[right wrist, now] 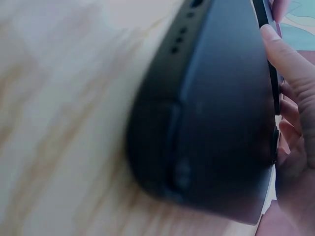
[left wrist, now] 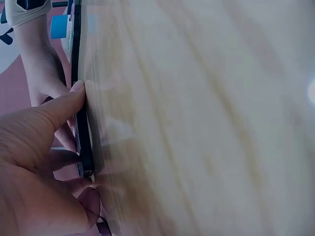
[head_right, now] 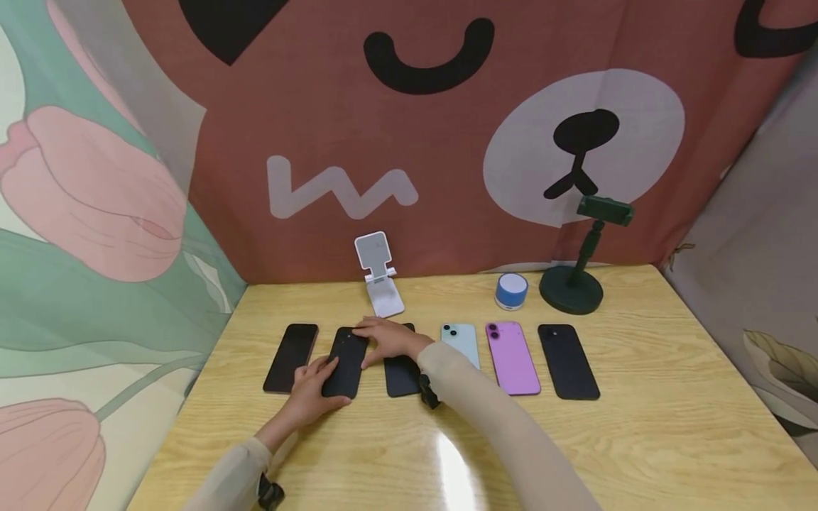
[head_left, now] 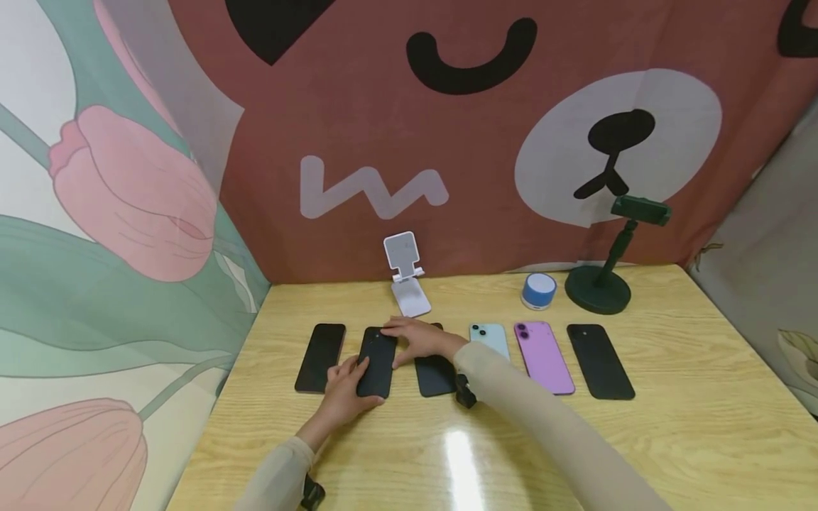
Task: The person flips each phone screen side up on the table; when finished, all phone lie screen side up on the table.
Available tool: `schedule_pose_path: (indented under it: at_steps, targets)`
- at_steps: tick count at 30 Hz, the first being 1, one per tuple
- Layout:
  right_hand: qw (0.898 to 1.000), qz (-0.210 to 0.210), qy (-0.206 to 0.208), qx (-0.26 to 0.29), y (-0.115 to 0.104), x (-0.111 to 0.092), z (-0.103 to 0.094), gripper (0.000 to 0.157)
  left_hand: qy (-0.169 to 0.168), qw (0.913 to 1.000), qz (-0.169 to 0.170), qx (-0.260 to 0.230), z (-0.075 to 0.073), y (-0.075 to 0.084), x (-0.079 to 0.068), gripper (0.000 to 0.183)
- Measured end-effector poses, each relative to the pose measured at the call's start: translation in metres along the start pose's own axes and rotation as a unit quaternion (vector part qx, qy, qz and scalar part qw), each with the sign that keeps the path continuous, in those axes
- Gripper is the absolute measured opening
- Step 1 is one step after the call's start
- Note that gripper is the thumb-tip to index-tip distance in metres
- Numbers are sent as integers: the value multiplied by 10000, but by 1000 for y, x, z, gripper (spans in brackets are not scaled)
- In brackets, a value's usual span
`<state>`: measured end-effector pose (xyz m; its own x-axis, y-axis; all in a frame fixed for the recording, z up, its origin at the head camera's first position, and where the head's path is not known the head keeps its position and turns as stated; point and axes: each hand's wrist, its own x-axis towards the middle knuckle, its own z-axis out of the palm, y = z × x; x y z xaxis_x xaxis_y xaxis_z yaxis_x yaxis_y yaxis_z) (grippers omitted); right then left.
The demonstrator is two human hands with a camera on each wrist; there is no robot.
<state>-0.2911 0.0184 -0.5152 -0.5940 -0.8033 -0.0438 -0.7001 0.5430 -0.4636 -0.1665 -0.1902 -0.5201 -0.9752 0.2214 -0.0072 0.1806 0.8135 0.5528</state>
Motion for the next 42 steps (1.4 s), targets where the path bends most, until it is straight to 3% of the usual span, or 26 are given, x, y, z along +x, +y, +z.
schedule_pose_path:
  at_steps: [5,12,19,27,42]
  targets:
    - [9999,-108,95,45,0,-1,1,77,31,9999,-2,-125,0,0,0,82]
    - [9985,-330,403,-141,2,-3,4,76,121,9991,271,-309,2,-2,1,83]
    - [9974,-235,654,-168,0,-6,3,77,85,9978,248,-614,-1,-4,2,88]
    - [9966,-145,757,279,-3,-6,-5,77,109,9938,360,-1047,-10,-3,4,87]
    - [9928,-206,1032,566,-8,-6,-15,81,-24,9934,330,-1098,-33,7,6,88]
